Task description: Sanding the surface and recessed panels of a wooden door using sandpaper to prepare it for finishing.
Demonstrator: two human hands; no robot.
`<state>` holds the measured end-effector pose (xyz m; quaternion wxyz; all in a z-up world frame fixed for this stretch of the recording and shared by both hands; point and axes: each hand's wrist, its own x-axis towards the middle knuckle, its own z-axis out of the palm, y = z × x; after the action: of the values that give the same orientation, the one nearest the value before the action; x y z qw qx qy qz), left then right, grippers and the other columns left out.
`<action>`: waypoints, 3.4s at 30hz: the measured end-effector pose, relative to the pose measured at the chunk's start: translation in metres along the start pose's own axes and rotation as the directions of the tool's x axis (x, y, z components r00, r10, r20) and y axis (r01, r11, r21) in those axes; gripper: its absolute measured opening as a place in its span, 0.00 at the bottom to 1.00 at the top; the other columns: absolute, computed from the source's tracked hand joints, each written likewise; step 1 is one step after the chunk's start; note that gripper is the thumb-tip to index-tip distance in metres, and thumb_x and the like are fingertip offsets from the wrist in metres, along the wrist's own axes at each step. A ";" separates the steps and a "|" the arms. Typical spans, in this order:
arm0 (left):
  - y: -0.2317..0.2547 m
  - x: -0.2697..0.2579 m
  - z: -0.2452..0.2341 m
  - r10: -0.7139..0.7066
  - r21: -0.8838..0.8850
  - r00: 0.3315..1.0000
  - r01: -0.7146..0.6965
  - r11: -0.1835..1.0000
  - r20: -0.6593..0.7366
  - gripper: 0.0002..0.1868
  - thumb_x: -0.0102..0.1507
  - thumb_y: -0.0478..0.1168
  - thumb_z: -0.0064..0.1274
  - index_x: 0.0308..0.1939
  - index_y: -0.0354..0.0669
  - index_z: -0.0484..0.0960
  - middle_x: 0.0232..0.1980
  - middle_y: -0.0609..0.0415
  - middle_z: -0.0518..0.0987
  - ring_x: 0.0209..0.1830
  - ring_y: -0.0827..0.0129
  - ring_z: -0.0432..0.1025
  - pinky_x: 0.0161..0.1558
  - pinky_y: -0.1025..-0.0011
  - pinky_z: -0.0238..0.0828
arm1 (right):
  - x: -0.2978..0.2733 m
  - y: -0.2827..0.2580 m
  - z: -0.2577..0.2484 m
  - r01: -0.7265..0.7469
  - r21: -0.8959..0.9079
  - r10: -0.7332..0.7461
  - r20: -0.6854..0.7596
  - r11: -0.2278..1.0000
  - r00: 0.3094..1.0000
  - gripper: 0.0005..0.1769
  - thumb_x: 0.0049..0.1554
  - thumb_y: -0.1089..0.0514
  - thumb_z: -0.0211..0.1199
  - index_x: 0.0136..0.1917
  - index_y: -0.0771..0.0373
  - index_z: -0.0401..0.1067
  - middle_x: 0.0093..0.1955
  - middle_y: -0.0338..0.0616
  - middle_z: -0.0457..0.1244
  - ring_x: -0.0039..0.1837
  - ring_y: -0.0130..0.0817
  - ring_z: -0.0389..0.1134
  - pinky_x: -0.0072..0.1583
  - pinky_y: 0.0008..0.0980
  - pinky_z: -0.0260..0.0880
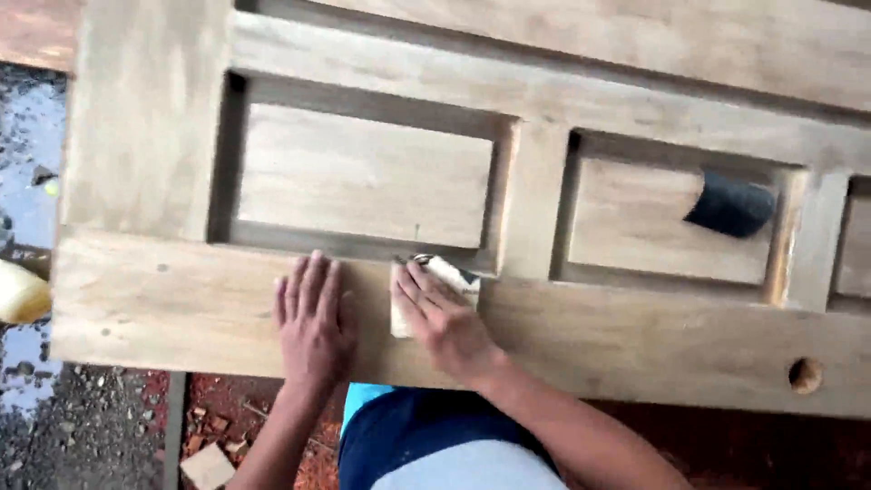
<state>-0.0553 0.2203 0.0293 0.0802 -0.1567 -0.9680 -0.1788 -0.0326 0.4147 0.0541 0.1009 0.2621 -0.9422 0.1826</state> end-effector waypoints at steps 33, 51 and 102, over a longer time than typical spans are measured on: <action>0.219 -0.004 0.006 0.292 -0.793 0.752 0.476 0.380 0.591 0.21 0.60 0.47 0.53 0.55 0.45 0.72 0.35 0.54 0.79 0.31 0.69 0.73 0.34 0.71 0.68 | -0.138 0.036 -0.089 -0.534 0.845 0.999 -0.006 0.025 0.038 0.19 0.49 0.57 0.66 0.50 0.69 0.69 0.44 0.47 0.67 0.45 0.31 0.66 0.47 0.27 0.68; 0.103 0.095 0.085 -0.013 -0.322 1.000 0.020 0.947 0.023 0.20 0.57 0.43 0.55 0.53 0.47 0.75 0.58 0.46 0.73 0.58 0.51 0.66 0.57 0.56 0.62 | -0.071 0.158 0.007 -0.324 -0.328 0.241 -0.269 0.887 0.932 0.17 0.57 0.61 0.52 0.53 0.47 0.76 0.57 0.34 0.68 0.59 0.31 0.68 0.60 0.33 0.67; 0.095 0.138 0.083 -0.073 0.004 0.934 0.077 0.997 0.349 0.32 0.66 0.52 0.28 0.74 0.50 0.48 0.78 0.49 0.40 0.77 0.52 0.34 0.69 0.44 0.28 | -0.026 0.175 -0.010 -0.295 -0.337 0.259 -0.149 0.894 0.954 0.17 0.54 0.68 0.55 0.57 0.63 0.74 0.58 0.54 0.66 0.59 0.47 0.68 0.54 0.41 0.71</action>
<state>-0.1613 0.3730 0.0122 -0.1004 -0.1492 -0.9713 -0.1558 -0.1022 0.5699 0.0052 0.1666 0.0930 -0.9810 0.0347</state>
